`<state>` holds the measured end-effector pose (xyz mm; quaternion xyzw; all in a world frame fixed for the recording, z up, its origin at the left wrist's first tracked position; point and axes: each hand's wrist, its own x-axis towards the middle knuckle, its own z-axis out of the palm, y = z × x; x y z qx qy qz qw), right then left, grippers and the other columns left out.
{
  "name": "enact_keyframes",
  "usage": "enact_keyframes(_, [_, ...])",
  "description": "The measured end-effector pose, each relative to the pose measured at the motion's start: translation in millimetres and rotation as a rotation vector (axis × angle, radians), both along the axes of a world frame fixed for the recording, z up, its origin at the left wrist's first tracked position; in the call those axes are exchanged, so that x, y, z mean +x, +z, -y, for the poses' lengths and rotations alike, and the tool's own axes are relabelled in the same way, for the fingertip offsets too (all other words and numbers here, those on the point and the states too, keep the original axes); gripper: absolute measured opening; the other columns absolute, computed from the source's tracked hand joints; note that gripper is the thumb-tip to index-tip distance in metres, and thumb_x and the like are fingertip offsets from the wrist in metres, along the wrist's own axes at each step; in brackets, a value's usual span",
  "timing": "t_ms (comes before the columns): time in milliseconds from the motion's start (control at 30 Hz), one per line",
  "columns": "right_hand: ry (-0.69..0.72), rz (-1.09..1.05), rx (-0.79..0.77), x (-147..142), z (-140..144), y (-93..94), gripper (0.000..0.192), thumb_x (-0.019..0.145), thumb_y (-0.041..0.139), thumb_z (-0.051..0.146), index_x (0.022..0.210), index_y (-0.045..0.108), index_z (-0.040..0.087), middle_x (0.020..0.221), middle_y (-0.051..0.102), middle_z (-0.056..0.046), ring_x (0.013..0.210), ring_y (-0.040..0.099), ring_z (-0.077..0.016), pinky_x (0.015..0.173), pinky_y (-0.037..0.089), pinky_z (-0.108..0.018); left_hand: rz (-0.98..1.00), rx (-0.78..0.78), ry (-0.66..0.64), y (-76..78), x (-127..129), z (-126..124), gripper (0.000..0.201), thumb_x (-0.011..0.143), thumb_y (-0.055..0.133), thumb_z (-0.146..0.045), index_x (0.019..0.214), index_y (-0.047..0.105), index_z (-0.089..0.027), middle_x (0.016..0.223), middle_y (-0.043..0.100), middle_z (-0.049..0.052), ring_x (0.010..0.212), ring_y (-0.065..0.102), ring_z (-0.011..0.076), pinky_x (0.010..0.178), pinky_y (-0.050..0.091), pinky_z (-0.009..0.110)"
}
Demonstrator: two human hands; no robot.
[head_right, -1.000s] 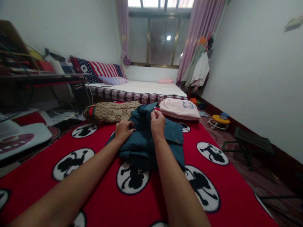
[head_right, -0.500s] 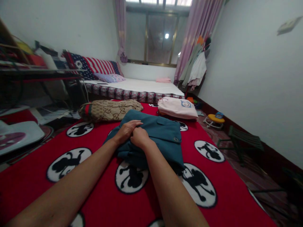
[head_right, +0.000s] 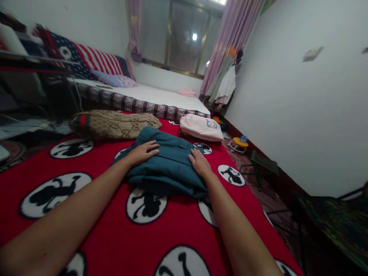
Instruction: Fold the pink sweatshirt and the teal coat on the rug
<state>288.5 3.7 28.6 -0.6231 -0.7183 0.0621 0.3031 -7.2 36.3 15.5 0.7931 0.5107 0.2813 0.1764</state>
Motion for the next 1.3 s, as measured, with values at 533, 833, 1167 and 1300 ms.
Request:
enact_keyframes(533, [0.126,-0.243,0.436,-6.9,111.5,20.9,0.011,0.088,0.056,0.021,0.087,0.068,0.021,0.080,0.068,-0.002,0.076,0.064,-0.0168,0.073,0.049,-0.030,0.008,0.015,0.009,-2.9,-2.9,-2.9,0.059,0.086,0.042,-0.060,0.128,0.063,-0.025,0.150,0.043,0.003,0.137,0.041,0.0223,0.116,0.026,0.031])
enact_keyframes(833, [0.413,0.118,0.042,14.8,120.2,11.4,0.057,0.067,0.057,0.012,0.123,0.055,0.023,0.131,0.050,-0.009,0.118,0.051,-0.0247,0.094,0.045,-0.038,0.042,0.024,0.003,-4.3,-3.9,-3.8,0.056,0.085,0.044,-0.058,0.124,0.065,-0.024,0.149,0.044,0.003,0.135,0.044,0.0228,0.115,0.028,0.033])
enact_keyframes(1167, [0.107,0.055,0.178,18.7,111.1,6.6,0.020,0.062,0.047,0.004,0.072,0.052,0.021,0.079,0.053,0.000,0.068,0.050,-0.0135,0.062,0.038,-0.025,0.015,0.034,0.008,-3.5,-3.1,-2.0,0.056,0.085,0.045,-0.057,0.125,0.064,-0.023,0.150,0.043,0.003,0.136,0.042,0.0225,0.115,0.027,0.031])
enact_keyframes(1300, [0.080,0.414,-0.211,-0.4,114.8,33.8,0.025,0.062,0.050,0.004,0.076,0.062,0.020,0.085,0.060,-0.002,0.075,0.057,-0.0162,0.066,0.038,-0.026,-0.004,0.034,-0.003,-4.4,-3.1,-2.1,0.057,0.085,0.045,-0.058,0.127,0.063,-0.023,0.150,0.042,0.004,0.136,0.042,0.0220,0.115,0.027,0.030])
